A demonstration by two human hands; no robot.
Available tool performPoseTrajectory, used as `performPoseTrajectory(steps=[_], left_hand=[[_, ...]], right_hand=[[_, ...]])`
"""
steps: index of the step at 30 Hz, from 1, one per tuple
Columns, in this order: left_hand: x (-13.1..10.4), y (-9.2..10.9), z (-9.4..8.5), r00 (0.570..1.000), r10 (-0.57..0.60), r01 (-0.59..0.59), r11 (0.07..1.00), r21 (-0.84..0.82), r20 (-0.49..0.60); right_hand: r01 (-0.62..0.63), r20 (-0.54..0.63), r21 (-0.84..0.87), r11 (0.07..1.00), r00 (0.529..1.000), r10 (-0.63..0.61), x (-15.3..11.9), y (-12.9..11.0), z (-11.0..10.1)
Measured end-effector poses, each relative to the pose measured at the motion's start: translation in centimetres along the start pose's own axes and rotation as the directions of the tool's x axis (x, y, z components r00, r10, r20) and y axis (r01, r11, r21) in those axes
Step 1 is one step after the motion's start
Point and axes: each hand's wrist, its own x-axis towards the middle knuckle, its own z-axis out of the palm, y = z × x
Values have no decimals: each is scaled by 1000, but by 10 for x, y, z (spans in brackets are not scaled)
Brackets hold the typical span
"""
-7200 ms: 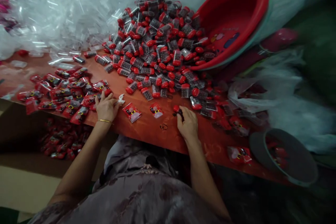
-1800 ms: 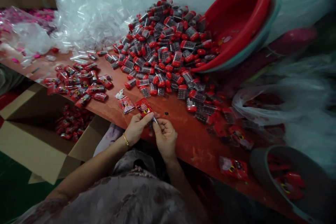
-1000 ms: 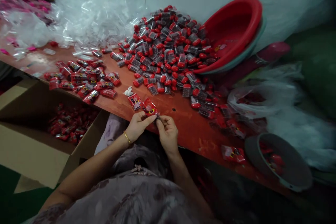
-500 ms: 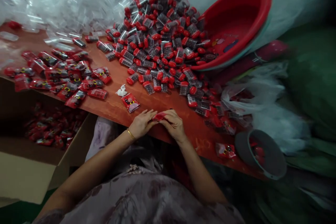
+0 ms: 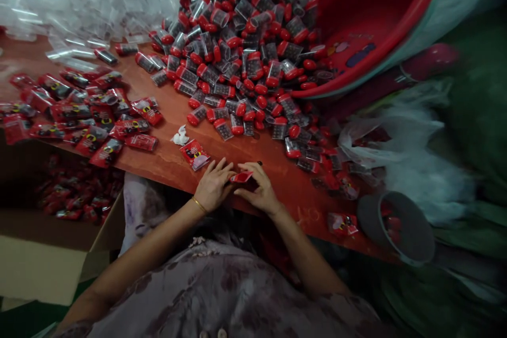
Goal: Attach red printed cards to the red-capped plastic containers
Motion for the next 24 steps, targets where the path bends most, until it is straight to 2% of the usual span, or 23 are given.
performPoseTrajectory(steps=[6,11,13,16,21,24], left_hand=[[1,-1,0,1000,-7,6,1000,18,22],[-5,2,-2,996,-12,5,997,-81,-87],[-6,3,-6,990,2,-28,982,-186,-139],[-6,3,-9,989,12,-55,953,-299,-146],[0,1,-4,986,-75,21,943,-331,-149],[1,0,-1,986,-75,23,945,-327,-148]], right_hand=[[14,70,4,1000,997,-14,13,1,0],[-41,90,-46,998,995,45,9,11,6],[-34,71,-41,999,997,37,7,14,9],[-3,2,-34,999,1000,4,5,15,12],[-39,-64,-22,999,997,38,-4,8,13],[-83,-105,-17,996,991,81,-9,2,9]])
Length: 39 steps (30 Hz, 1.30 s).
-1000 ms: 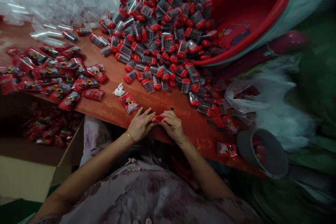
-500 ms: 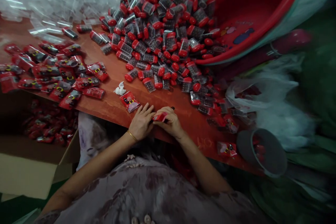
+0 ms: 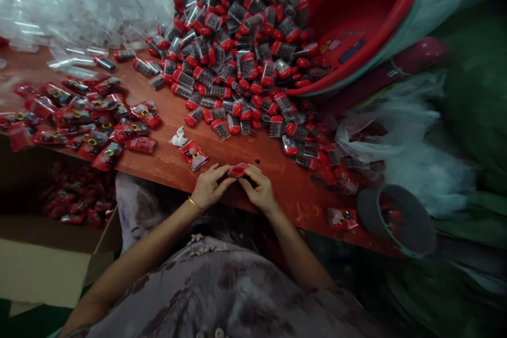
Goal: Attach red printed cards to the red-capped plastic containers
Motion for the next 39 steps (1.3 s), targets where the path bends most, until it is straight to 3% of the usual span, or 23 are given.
performPoseTrajectory(steps=[6,10,15,19,22,25,28,32,39], left_hand=[[-2,0,0,999,37,-38,998,57,14],[-3,-4,3,997,79,-79,992,95,1],[-2,-6,3,999,41,-44,996,82,30],[2,9,-2,997,-76,73,995,-68,-30],[10,26,-6,967,-243,218,939,-265,-68],[18,37,-10,948,-310,268,901,-340,-74],[22,40,-15,948,-255,201,944,-263,-189],[23,39,-22,968,-38,41,999,9,-248],[25,42,-21,971,3,65,959,277,-237]], right_hand=[[59,12,-103,993,998,-58,-5,-5,-7],[22,-28,-122,992,999,-25,-8,-4,-3],[-25,68,-179,984,997,38,-4,0,5],[-62,30,-109,992,997,66,1,-3,11],[-77,43,-45,996,996,79,1,-10,12],[-105,78,-42,994,991,108,0,-16,8],[-85,66,-92,992,994,91,0,-20,6],[-31,27,-146,989,999,36,-2,-24,8],[-10,16,-192,981,1000,13,-4,-33,9]])
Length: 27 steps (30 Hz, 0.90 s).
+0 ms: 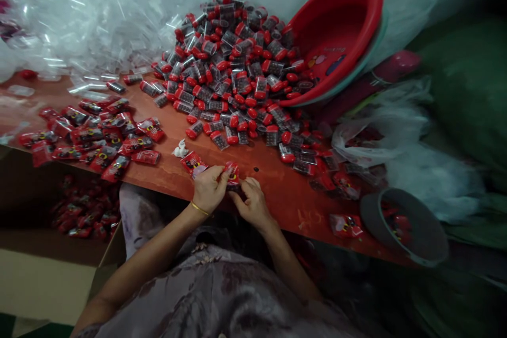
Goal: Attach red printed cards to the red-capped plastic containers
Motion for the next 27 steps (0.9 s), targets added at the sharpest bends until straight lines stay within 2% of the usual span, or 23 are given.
performPoseTrajectory(steps=[4,7,10,11,13,15,16,18,20,22,24,26,27], left_hand=[[1,2,5,998,40,-35,994,104,-45],[3,3,7,998,-29,35,994,104,-59],[4,4,8,993,-107,111,991,73,-58],[4,5,7,994,-90,95,992,87,-60],[6,5,4,998,21,-13,991,136,-63],[10,4,0,988,140,-129,980,150,-68],[13,3,-2,984,158,-147,980,131,-77],[20,1,-5,992,78,-75,996,39,-99],[27,-2,-5,992,-92,78,984,-158,-84],[31,-5,-2,969,-248,221,885,-409,-14],[32,-8,3,937,-337,322,736,-595,91],[29,-10,6,904,-370,412,624,-664,213],[26,-11,6,889,-366,451,601,-660,275]], right_hand=[[-50,22,20,999,999,49,0,-5,-5],[-61,26,-18,998,998,61,2,-10,-7],[-38,-8,-145,989,999,38,2,-17,-5],[-33,-27,-192,981,999,28,1,-19,-4],[-33,-65,-261,965,998,17,-1,-22,-2],[-43,-73,-272,961,997,24,-3,-22,-1],[-54,-70,-259,964,997,37,-4,-20,0],[-99,-62,-206,974,994,88,-6,-15,1],[-182,-67,-130,975,982,175,-8,-6,2],[-292,-94,-68,954,954,285,-9,4,2],[-383,-141,-64,922,918,371,-8,14,2],[-440,-182,-131,889,892,414,-7,23,0],[-459,-189,-180,870,884,428,-6,27,-2]])
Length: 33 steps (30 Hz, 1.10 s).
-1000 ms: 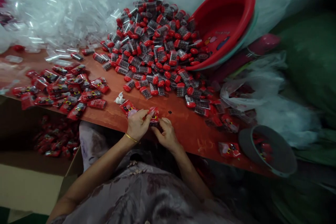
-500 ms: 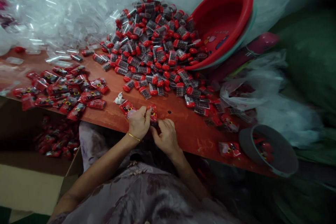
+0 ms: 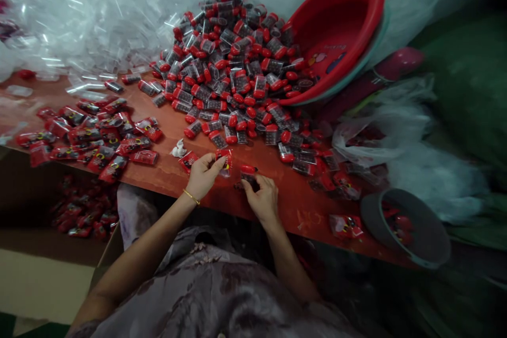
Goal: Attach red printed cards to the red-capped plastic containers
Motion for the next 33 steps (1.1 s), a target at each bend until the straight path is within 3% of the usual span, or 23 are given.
performPoseTrajectory(steps=[3,5,8,11,14,17,19,21,24,27,30,31,33], left_hand=[[-8,-1,-4,985,-67,44,989,141,157],[-13,1,-6,952,-82,-12,953,302,296],[-21,7,-8,854,-128,-156,862,483,504],[-25,12,-8,798,-158,-265,775,574,581],[-29,12,-12,862,-134,-204,792,576,490],[-35,8,-15,944,-190,84,929,361,269],[-41,5,-13,932,-327,311,943,116,159],[-48,2,-7,886,-453,461,883,-86,94],[-53,-1,1,873,-488,465,845,-264,-26],[-51,0,2,900,-418,354,866,-352,-123],[-44,5,-4,886,-450,380,840,-387,-107],[-42,7,-7,874,-479,417,822,-388,-76],[-39,10,-12,852,-524,484,787,-383,0]], right_hand=[[-61,-22,-142,988,998,58,6,4,-7],[-51,-72,-138,989,997,42,8,2,-16],[198,21,85,976,979,-201,5,-8,-32],[345,175,291,892,898,-404,-1,-21,-41],[258,137,301,918,941,-310,-5,-26,-36],[78,2,408,910,996,-86,-8,-28,-24],[-7,-80,504,864,995,55,-10,-33,-14],[-38,-114,576,817,985,127,-14,-42,-5],[-52,-92,630,775,986,141,-21,-55,6],[-24,-26,610,792,998,50,-18,-55,4],[187,18,463,866,975,-220,7,-38,-16],[305,52,365,879,936,-347,19,-30,-25],[490,234,179,853,821,-521,46,-15,-43]])
